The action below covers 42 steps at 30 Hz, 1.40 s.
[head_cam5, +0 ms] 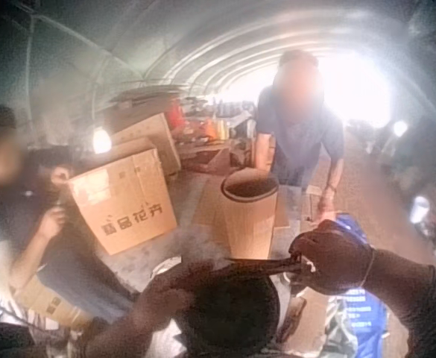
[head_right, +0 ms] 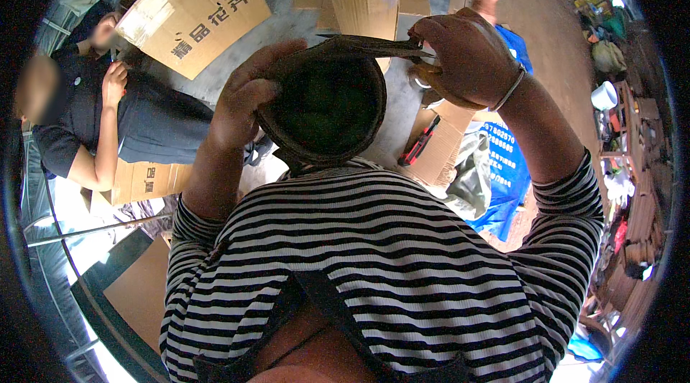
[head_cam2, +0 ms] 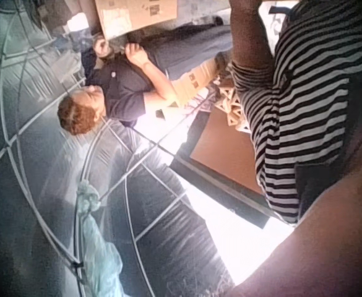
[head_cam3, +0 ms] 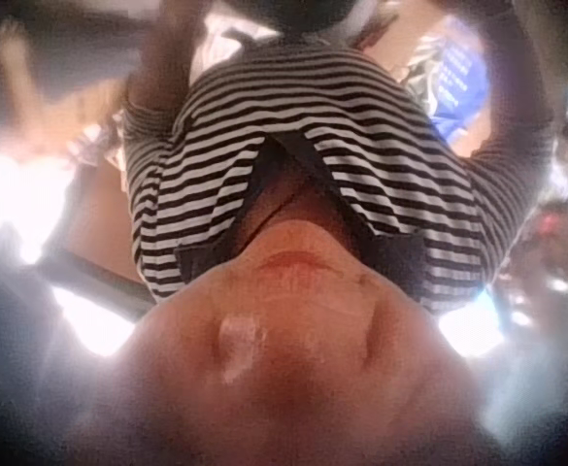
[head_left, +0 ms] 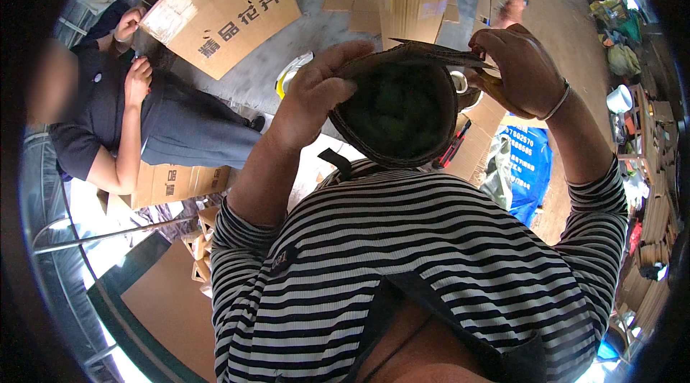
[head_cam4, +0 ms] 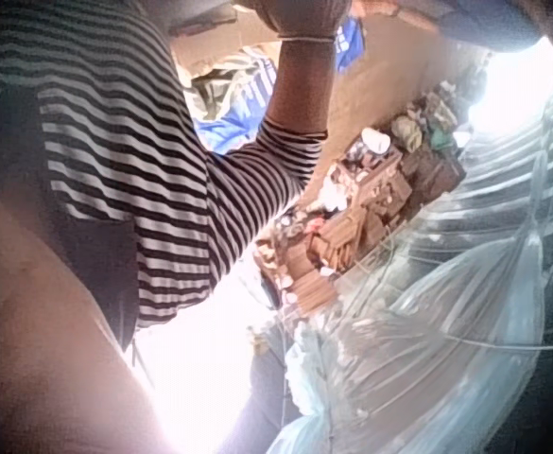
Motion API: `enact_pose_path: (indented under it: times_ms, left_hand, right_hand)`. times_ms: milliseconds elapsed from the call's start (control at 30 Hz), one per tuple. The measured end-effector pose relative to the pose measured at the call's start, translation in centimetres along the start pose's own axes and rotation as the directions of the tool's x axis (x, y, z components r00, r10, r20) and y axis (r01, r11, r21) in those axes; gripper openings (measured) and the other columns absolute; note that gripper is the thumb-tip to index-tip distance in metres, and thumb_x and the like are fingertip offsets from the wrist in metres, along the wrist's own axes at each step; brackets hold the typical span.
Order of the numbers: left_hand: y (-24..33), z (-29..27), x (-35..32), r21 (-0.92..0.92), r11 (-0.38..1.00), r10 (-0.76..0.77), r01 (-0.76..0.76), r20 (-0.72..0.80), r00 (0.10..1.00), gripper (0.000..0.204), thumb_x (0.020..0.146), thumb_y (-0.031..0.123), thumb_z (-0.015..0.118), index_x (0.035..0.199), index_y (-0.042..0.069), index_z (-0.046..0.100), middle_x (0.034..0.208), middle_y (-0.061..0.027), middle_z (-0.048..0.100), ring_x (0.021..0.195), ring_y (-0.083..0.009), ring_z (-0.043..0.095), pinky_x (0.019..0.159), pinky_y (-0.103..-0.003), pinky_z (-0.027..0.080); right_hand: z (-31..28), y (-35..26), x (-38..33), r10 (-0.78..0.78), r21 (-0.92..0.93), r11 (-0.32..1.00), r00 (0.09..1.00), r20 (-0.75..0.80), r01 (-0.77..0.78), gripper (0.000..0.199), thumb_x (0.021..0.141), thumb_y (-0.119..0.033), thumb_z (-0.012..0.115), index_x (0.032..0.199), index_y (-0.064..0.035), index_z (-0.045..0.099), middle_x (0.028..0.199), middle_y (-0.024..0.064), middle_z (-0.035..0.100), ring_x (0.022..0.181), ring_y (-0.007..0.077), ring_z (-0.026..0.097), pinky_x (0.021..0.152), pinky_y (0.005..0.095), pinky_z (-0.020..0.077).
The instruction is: The person rolls a flat corrugated cardboard sheet into a cylindrical tube and secures the seam with yellow tape. They then insert a dark circular base into the bottom of the tube and continue to adjust and tape the assembly. The person works at a wooden table in a workshop with other workers visible in the background.
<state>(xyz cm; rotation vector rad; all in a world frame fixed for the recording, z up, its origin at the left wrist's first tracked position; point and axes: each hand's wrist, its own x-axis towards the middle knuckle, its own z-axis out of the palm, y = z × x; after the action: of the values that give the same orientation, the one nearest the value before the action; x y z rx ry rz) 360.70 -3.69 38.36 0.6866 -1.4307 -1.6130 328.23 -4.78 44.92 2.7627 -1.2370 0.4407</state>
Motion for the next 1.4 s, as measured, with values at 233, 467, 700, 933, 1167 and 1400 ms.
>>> enact_pose_path:
  times_ms: [233, 467, 700, 933, 1167, 1400]
  left_hand:
    - [0.9, 1.9, -1.1, 0.132, 0.989, -0.04, 0.072, -0.23, 0.972, 0.055, 0.09, 0.015, 0.049, 0.141, -0.006, 0.045, 0.13, -0.0169, 0.059, 0.119, -0.0234, 0.056, 0.105, -0.035, 0.042]
    - [0.1, 3.1, -2.2, -0.044, 0.999, -0.036, 0.03, -0.157, 0.987, 0.056, 0.089, 0.016, 0.049, 0.141, -0.005, 0.045, 0.13, -0.017, 0.058, 0.119, -0.0237, 0.055, 0.105, -0.035, 0.041]
    - [-0.9, 1.6, -1.0, 0.013, 0.999, 0.042, -0.041, -0.11, 0.993, 0.053, 0.089, 0.014, 0.046, 0.139, -0.005, 0.048, 0.121, -0.0152, 0.064, 0.111, -0.0216, 0.059, 0.1, -0.031, 0.045]
    - [-0.9, 0.9, 0.4, 0.025, 1.0, 0.015, -0.013, -0.069, 0.998, 0.052, 0.087, 0.012, 0.047, 0.136, -0.005, 0.053, 0.119, -0.0152, 0.065, 0.107, -0.0209, 0.061, 0.098, -0.031, 0.047]
    - [-0.2, 0.3, 2.5, 0.004, 0.999, -0.053, 0.053, 0.013, 0.999, 0.048, 0.094, 0.02, 0.052, 0.135, -0.004, 0.053, 0.118, -0.015, 0.065, 0.111, -0.0226, 0.06, 0.1, -0.032, 0.045]
    - [0.5, 4.5, -1.3, 0.111, 0.993, 0.058, -0.034, -0.227, 0.972, 0.057, 0.092, 0.021, 0.06, 0.14, -0.004, 0.045, 0.131, -0.0153, 0.058, 0.121, -0.0237, 0.054, 0.108, -0.036, 0.039]
  right_hand:
    - [-0.9, 0.5, -0.7, 0.077, -0.156, 0.986, 0.994, 0.084, -0.063, 0.023, 0.071, -0.022, 0.074, 0.089, -0.0103, 0.067, 0.075, 0.0113, 0.067, 0.071, 0.034, 0.065, 0.074, 0.0438, 0.0508]
    - [-1.1, 0.7, -0.4, -0.016, -0.056, 0.998, 0.998, 0.053, 0.019, 0.03, 0.071, -0.021, 0.076, 0.097, -0.0081, 0.066, 0.084, 0.0133, 0.071, 0.075, 0.0337, 0.067, 0.077, 0.0435, 0.0512]
    - [-1.6, 0.5, 0.3, 0.01, -0.083, 0.997, 0.989, 0.145, 0.002, 0.031, 0.072, -0.021, 0.076, 0.099, -0.007, 0.067, 0.083, 0.0149, 0.071, 0.076, 0.0364, 0.068, 0.077, 0.0435, 0.0532]
    - [-1.6, 0.4, 0.0, 0.051, -0.103, 0.994, 0.992, 0.112, -0.039, 0.031, 0.072, -0.023, 0.075, 0.097, -0.0069, 0.066, 0.079, 0.0133, 0.07, 0.075, 0.0339, 0.068, 0.076, 0.0433, 0.0534]
    - [-0.7, 1.2, 0.0, 0.067, -0.166, 0.985, 0.991, 0.115, -0.047, 0.028, 0.074, -0.025, 0.073, 0.096, -0.0077, 0.066, 0.079, 0.0131, 0.07, 0.073, 0.0338, 0.069, 0.072, 0.0435, 0.0545]
    - [-1.0, 1.1, -0.1, 0.052, -0.196, 0.98, 0.995, 0.083, -0.035, 0.029, 0.075, -0.025, 0.075, 0.097, -0.0082, 0.066, 0.079, 0.0117, 0.07, 0.071, 0.033, 0.069, 0.072, 0.043, 0.0551]
